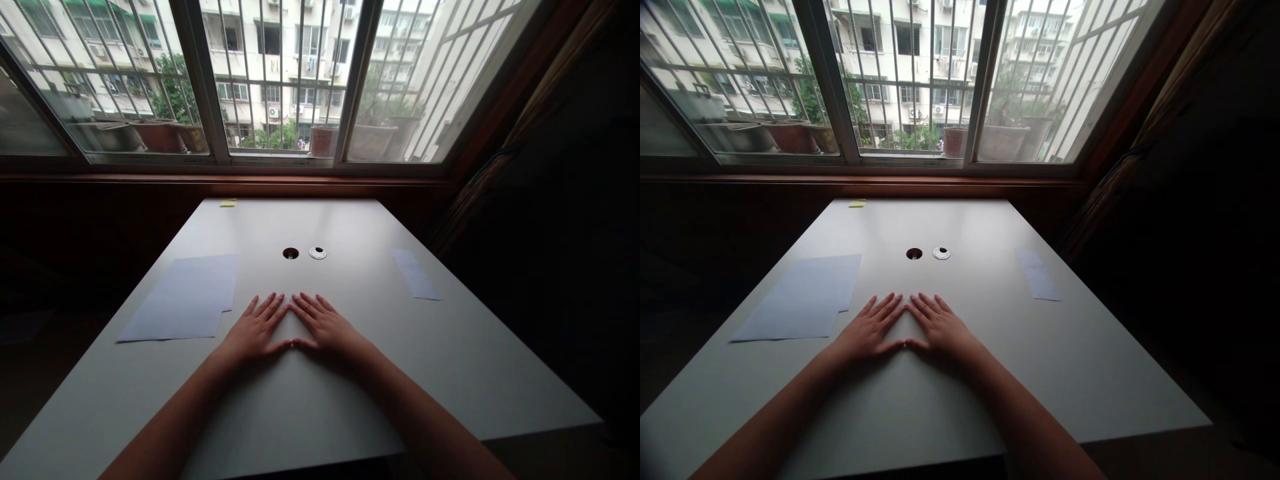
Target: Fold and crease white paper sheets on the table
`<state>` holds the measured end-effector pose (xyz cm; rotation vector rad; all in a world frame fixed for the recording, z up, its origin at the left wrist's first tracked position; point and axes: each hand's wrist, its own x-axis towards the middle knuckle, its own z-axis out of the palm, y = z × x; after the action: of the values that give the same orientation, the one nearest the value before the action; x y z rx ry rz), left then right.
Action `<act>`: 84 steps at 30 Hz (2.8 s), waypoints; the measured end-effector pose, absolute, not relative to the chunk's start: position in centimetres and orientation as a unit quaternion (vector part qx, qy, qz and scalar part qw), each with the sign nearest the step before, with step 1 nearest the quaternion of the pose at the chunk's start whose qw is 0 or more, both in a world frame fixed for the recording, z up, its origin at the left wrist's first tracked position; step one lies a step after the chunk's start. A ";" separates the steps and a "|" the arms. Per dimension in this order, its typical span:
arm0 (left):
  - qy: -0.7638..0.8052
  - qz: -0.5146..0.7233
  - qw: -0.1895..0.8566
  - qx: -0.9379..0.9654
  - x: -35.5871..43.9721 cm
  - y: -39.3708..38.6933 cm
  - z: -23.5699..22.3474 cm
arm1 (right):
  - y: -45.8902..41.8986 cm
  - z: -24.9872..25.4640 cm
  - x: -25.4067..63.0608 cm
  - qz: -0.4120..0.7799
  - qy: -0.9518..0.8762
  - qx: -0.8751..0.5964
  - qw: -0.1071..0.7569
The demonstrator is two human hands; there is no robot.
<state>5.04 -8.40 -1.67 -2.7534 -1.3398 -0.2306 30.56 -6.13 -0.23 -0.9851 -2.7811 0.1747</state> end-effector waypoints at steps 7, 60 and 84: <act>-0.441 -0.072 0.033 -0.894 5.1 -8.5 -1.6 | -6.1 -0.4 30.5 0.053 -0.937 -0.331 0.095; -0.440 -0.078 0.027 -0.894 5.1 -8.5 -1.6 | -6.1 -0.3 30.5 0.054 -0.936 -0.333 0.097; -0.438 -0.075 0.037 -0.895 4.9 -8.4 -1.9 | -6.2 -0.3 30.4 0.060 -0.936 -0.332 0.101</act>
<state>4.92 -8.42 -1.90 -2.7472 -1.3433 -0.2300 30.41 -6.18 -0.33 -0.9819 -2.7649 0.1782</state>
